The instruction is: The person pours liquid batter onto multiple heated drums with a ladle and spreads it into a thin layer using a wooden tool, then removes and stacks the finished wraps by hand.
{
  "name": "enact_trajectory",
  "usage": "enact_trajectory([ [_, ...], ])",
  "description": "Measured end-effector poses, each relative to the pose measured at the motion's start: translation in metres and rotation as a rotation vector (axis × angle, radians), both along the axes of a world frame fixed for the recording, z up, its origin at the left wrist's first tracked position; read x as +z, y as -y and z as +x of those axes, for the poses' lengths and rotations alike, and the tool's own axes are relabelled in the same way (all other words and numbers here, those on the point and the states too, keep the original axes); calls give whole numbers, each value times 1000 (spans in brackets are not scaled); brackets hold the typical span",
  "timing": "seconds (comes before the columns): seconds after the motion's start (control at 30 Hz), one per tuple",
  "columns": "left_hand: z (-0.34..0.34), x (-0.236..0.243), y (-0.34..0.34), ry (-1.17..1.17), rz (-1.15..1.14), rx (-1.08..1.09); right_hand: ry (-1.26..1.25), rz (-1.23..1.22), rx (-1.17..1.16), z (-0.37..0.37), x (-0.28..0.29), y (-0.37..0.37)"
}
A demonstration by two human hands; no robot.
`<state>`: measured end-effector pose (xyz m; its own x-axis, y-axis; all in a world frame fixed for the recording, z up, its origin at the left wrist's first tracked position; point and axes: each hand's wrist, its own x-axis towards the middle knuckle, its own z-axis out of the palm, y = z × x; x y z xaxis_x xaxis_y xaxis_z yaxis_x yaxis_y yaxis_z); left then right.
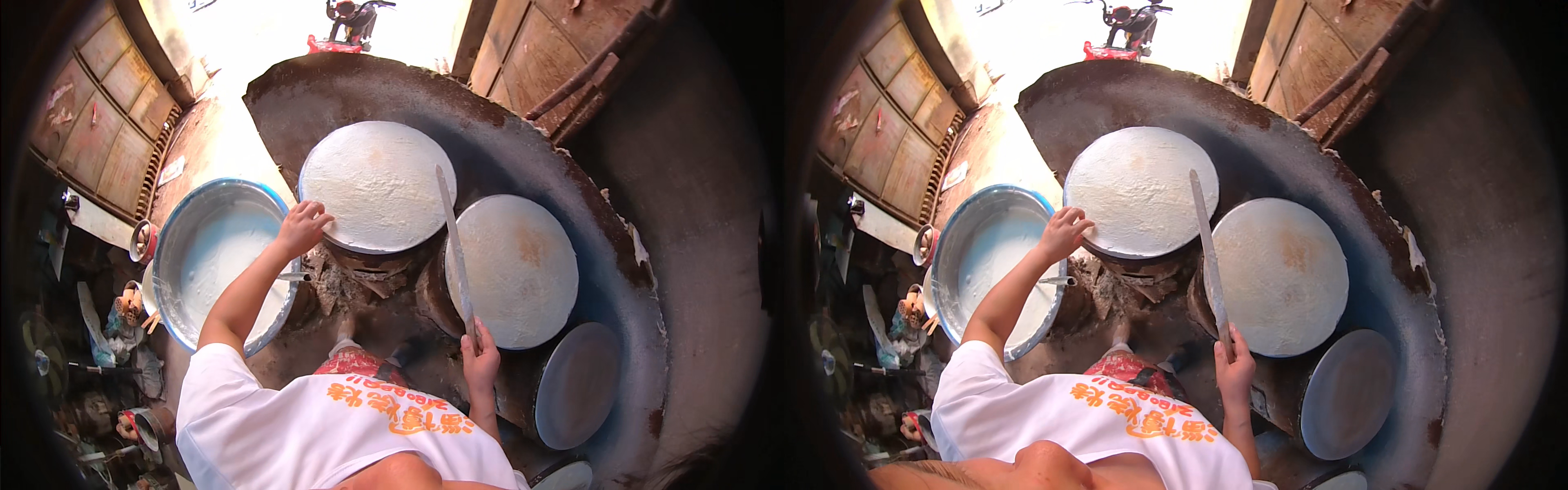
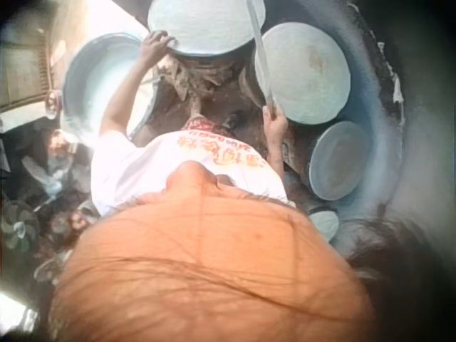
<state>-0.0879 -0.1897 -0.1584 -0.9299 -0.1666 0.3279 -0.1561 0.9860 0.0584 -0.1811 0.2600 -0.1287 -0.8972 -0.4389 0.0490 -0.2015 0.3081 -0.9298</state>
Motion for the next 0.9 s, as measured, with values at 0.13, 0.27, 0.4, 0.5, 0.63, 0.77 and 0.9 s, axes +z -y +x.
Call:
enact_trajectory([
  [0.13, -5, 7, 24, -35, 17, -169, 129, -16, 3, -9, -3, 41],
  [0.27, -15, 8, 47, -42, 113, -385, 253, -114, -54, 8, -6, 76],
  [0.4, -38, 28, 52, -143, 98, -490, 256, -141, -126, 13, 7, 97],
  [0.5, -44, 34, 58, -196, 118, -517, 313, -140, -194, 20, 11, 99],
  [0.63, -46, 25, 75, -73, 139, -493, 334, -182, -282, 27, 2, 91],
  [0.77, -81, 49, 84, -88, 422, -610, 352, -177, -319, 12, 2, 80],
  [0.9, -116, 91, 90, -66, 494, -592, 421, -228, -345, -8, 22, 79],
])
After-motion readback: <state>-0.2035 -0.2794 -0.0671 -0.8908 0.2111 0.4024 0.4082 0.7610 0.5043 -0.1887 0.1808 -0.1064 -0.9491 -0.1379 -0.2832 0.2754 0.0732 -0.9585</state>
